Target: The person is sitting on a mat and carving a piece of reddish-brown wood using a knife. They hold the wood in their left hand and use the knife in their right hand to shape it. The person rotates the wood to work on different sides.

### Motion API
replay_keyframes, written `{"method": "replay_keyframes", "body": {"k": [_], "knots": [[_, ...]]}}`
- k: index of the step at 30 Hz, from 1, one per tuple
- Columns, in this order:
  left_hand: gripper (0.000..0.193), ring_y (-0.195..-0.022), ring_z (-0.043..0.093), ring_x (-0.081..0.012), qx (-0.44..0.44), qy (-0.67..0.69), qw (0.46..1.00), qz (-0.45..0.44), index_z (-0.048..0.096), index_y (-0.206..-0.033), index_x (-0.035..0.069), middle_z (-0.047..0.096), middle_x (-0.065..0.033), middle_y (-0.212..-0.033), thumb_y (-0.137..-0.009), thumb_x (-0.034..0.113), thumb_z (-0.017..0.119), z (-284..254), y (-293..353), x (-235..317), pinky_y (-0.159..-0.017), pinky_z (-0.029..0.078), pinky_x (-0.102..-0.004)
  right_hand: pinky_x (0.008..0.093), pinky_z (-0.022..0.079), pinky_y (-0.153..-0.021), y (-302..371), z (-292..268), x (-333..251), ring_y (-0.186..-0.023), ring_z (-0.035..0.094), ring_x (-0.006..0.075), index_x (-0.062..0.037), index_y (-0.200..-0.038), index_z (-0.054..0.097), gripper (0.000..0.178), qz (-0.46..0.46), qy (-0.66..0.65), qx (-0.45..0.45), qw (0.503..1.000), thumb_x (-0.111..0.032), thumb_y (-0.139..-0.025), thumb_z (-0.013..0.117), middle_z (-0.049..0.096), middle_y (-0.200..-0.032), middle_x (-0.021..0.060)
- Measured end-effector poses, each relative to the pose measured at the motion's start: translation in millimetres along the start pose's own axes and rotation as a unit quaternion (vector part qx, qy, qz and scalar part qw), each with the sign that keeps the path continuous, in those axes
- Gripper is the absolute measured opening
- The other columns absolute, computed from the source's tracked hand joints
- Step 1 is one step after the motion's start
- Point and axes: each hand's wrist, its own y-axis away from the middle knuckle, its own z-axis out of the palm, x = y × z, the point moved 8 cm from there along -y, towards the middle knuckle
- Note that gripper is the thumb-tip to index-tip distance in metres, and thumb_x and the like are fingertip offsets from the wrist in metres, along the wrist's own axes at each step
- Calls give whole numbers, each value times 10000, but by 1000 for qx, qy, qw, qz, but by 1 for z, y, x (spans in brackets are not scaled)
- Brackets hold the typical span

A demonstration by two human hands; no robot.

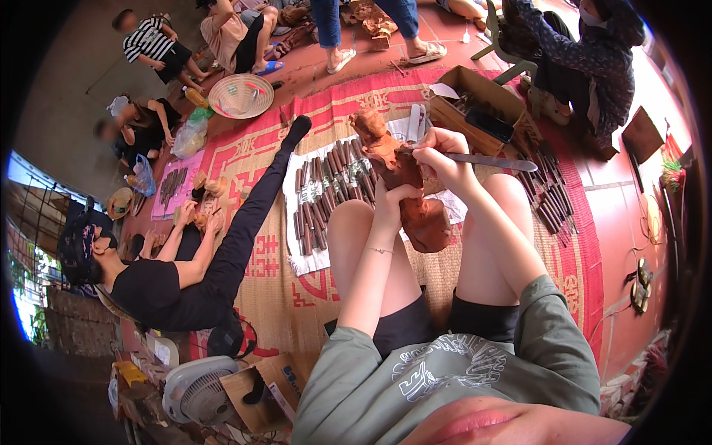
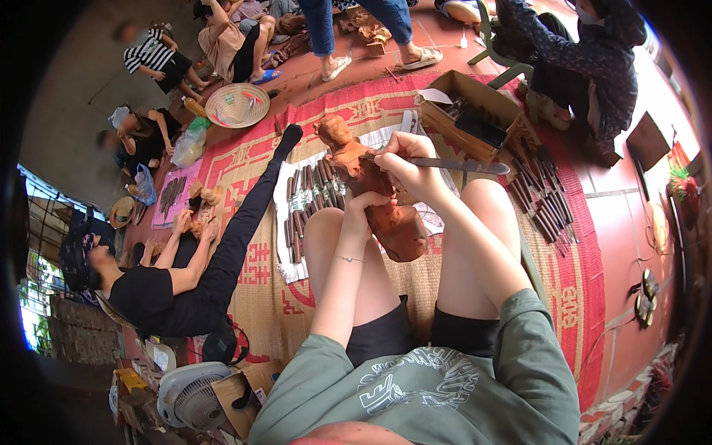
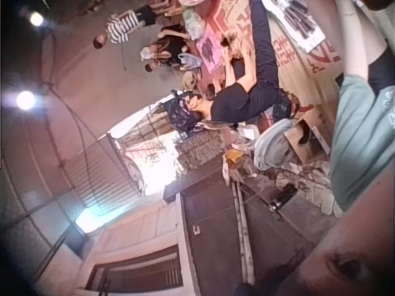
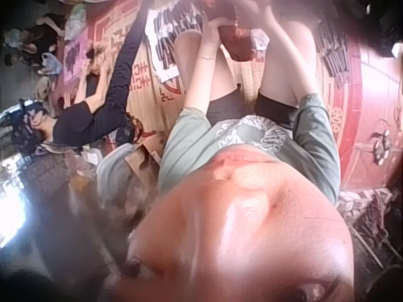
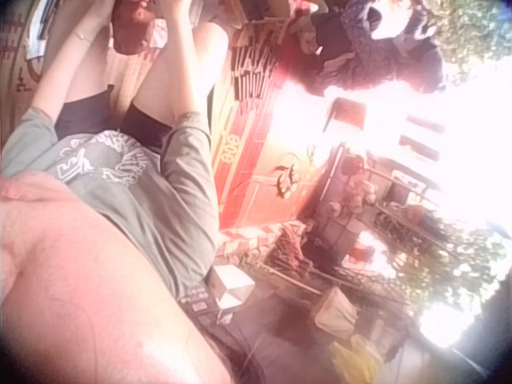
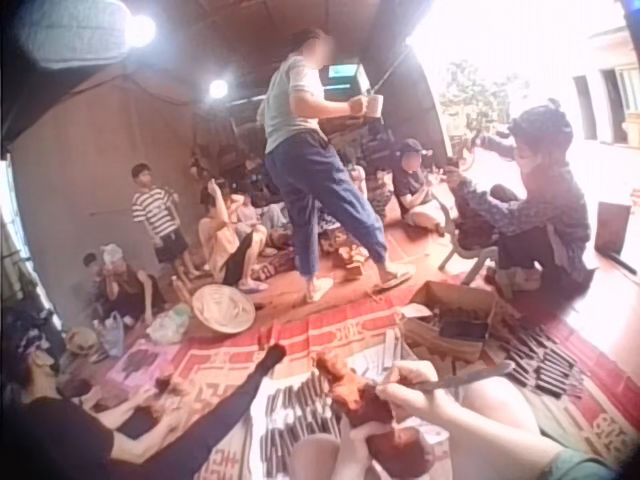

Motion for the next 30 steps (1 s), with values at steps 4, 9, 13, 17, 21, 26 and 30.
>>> {"method": "replay_keyframes", "body": {"k": [4,9,13,17,21,26,30], "knots": [[491,-768,592,-195,0,22,1000,-16,482,-1084,-27,565,-101,-924,-594,-9,507,2,1,1,-671,534,-297,185,334,-385,0,-1,-2,-439,449,47,-19,-657,479,158,6,-22,3,1000,-13,-775,584,554,-607,55],[461,-737,596,-194,-13,-7,1000,9,499,-1054,-34,574,-101,-880,-594,-13,508,0,-3,-3,-668,534,-299,189,336,-386,-1,0,-3,-439,448,47,-18,-651,481,159,4,21,23,1000,-14,-770,587,543,-591,45],[435,-721,596,-189,-14,3,1000,-24,509,-1032,-35,575,-100,-857,-597,-14,510,-1,-1,-6,-657,531,-291,191,345,-393,-1,-3,-1,-452,459,47,-20,-678,486,142,-5,32,-14,999,-21,-779,586,544,-597,43],[436,-716,594,-188,7,17,1000,-25,506,-1035,-32,574,-98,-854,-600,-7,512,1,1,-3,-651,530,-287,192,355,-401,1,1,-4,-462,468,49,-23,-674,481,148,0,3,-11,1000,-20,-778,586,546,-599,43],[458,-716,594,-192,-2,-11,1000,3,502,-1051,-30,575,-100,-866,-595,4,512,1,-2,-2,-656,533,-294,184,368,-434,0,-1,-2,-500,473,25,-10,-661,495,161,-11,34,19,999,-48,-750,622,542,-595,1],[388,-649,580,-184,21,39,999,-15,535,-956,-32,582,-88,-791,-569,-4,545,10,4,6,-619,490,-270,190,354,-402,-1,-6,-2,-462,468,51,-18,-667,466,161,-31,65,-17,997,-8,-771,588,539,-584,46],[364,-645,576,-179,10,44,999,-27,544,-921,-33,579,-72,-760,-558,-20,551,5,2,1,-619,471,-259,190,350,-401,0,-1,-7,-450,456,56,-19,-668,459,167,-10,24,-1,1000,-8,-780,582,525,-569,43]]}}
